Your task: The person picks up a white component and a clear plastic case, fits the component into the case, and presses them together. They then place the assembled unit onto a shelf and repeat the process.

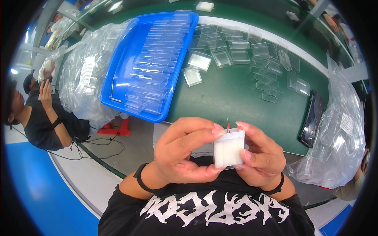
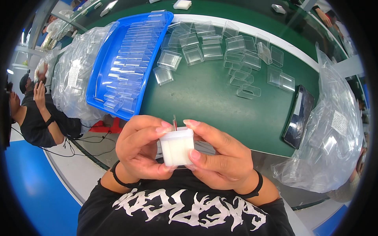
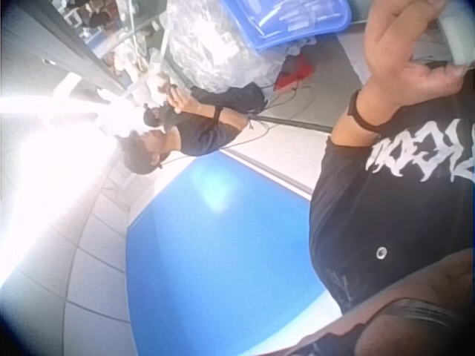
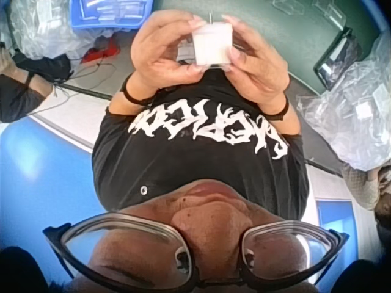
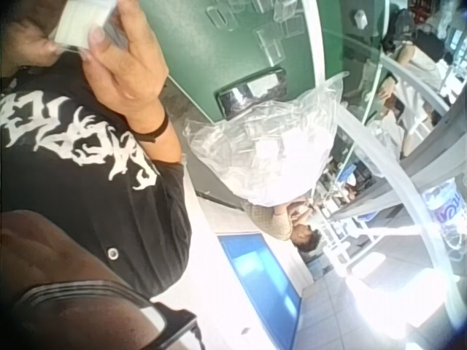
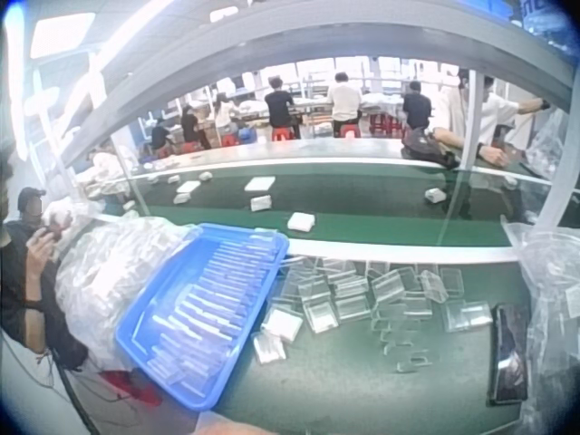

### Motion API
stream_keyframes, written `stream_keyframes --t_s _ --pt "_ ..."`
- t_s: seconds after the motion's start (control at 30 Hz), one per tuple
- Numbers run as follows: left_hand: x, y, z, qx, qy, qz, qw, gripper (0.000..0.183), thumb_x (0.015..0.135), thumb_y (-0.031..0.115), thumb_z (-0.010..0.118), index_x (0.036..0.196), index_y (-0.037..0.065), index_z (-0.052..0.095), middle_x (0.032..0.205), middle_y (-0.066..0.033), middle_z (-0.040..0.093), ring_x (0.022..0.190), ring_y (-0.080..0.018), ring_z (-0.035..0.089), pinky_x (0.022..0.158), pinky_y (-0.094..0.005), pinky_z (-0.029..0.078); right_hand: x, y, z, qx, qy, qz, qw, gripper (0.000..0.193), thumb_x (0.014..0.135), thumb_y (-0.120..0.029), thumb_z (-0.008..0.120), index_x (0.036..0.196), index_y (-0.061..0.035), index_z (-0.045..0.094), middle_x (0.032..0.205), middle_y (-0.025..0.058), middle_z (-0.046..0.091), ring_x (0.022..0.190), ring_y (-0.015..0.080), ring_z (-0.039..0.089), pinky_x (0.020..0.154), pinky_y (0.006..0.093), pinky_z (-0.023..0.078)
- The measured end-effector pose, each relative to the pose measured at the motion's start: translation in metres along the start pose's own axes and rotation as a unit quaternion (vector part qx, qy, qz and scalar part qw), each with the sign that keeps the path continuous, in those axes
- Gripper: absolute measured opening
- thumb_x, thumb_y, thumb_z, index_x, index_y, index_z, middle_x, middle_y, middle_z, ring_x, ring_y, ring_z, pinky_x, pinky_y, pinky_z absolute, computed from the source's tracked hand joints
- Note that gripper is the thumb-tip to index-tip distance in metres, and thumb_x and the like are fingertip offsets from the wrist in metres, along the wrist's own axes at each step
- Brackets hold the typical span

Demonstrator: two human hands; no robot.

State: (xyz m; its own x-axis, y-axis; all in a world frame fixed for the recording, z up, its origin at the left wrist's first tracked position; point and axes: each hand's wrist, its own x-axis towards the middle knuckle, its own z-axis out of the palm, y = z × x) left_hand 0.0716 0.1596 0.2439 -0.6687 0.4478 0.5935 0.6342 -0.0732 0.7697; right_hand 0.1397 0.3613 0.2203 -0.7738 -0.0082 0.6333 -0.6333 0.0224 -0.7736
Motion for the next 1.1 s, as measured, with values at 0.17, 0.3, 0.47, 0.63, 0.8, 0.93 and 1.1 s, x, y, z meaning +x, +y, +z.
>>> stream_keyframes --t_s 0.17,0.3,0.47,0.63,0.8,0.93,1.1 --pt "-0.002 0.002 -0.001 0.007 -0.001 -0.019 1.0 0.058 0.066 0.008 0.09 0.118 -0.004 0.068 0.112 -0.0177 0.069 0.097 -0.0272 0.069 0.08 -0.0346 0.057 0.003 0.002 0.0 0.007 0.002 0.01 1.0 0.042 0.078 0.004 0.084 0.118 -0.004 0.071 0.136 0.0383 0.058 0.111 0.0433 0.071 0.094 0.0437 0.059" --pt "-0.005 0.004 0.002 -0.017 0.002 -0.054 0.998 0.059 0.066 0.008 0.09 0.118 -0.005 0.066 0.113 -0.0182 0.068 0.099 -0.0278 0.069 0.081 -0.0354 0.057 0.002 0.002 -0.003 0.01 -0.005 0.011 1.0 0.04 0.079 0.003 0.084 0.117 -0.0039 0.071 0.135 0.0378 0.059 0.111 0.0424 0.072 0.092 0.0422 0.059" --pt "-0.009 0.0 0.002 -0.032 0.004 -0.067 0.997 0.06 0.068 0.007 0.089 0.121 -0.005 0.064 0.115 -0.0183 0.067 0.101 -0.0262 0.068 0.082 -0.0338 0.058 0.003 0.004 -0.002 -0.01 -0.011 0.013 1.0 0.039 0.08 0.004 0.082 0.117 -0.0034 0.071 0.135 0.0377 0.058 0.112 0.0427 0.071 0.092 0.0422 0.06" --pt "-0.007 -0.003 0.002 -0.062 0.003 -0.069 0.996 0.062 0.071 0.003 0.088 0.126 -0.005 0.062 0.122 -0.0189 0.062 0.106 -0.0237 0.068 0.085 -0.0316 0.061 0.009 0.004 -0.006 0.017 -0.021 0.023 0.999 0.038 0.08 0.005 0.081 0.115 0.001 0.069 0.137 0.038 0.057 0.116 0.0443 0.069 0.095 0.0456 0.06" --pt "-0.007 -0.005 -0.002 -0.076 -0.016 -0.055 0.995 0.065 0.071 0.004 0.088 0.13 -0.005 0.061 0.125 -0.0188 0.059 0.109 -0.024 0.067 0.085 -0.0316 0.063 0.007 0.0 -0.009 0.012 -0.035 0.05 0.998 0.04 0.08 0.006 0.081 0.117 0.0026 0.067 0.136 0.0392 0.056 0.118 0.0449 0.068 0.095 0.0467 0.06" --pt "-0.008 -0.001 -0.003 -0.054 -0.03 -0.052 0.997 0.066 0.07 0.005 0.089 0.129 -0.004 0.061 0.124 -0.0187 0.059 0.108 -0.0248 0.066 0.083 -0.0315 0.062 0.006 -0.001 -0.006 0.012 -0.027 0.034 0.999 0.045 0.079 0.006 0.08 0.121 0.0008 0.065 0.136 0.0387 0.057 0.116 0.0451 0.068 0.094 0.0473 0.061" --pt "-0.008 -0.002 0.002 -0.076 -0.01 -0.026 0.997 0.062 0.07 0.006 0.089 0.125 -0.003 0.062 0.121 -0.0184 0.061 0.105 -0.0251 0.066 0.081 -0.0316 0.058 0.001 0.006 -0.001 0.05 -0.013 -0.005 0.999 0.045 0.081 0.005 0.08 0.122 -0.0028 0.065 0.136 0.0377 0.057 0.115 0.0456 0.069 0.092 0.0477 0.061"
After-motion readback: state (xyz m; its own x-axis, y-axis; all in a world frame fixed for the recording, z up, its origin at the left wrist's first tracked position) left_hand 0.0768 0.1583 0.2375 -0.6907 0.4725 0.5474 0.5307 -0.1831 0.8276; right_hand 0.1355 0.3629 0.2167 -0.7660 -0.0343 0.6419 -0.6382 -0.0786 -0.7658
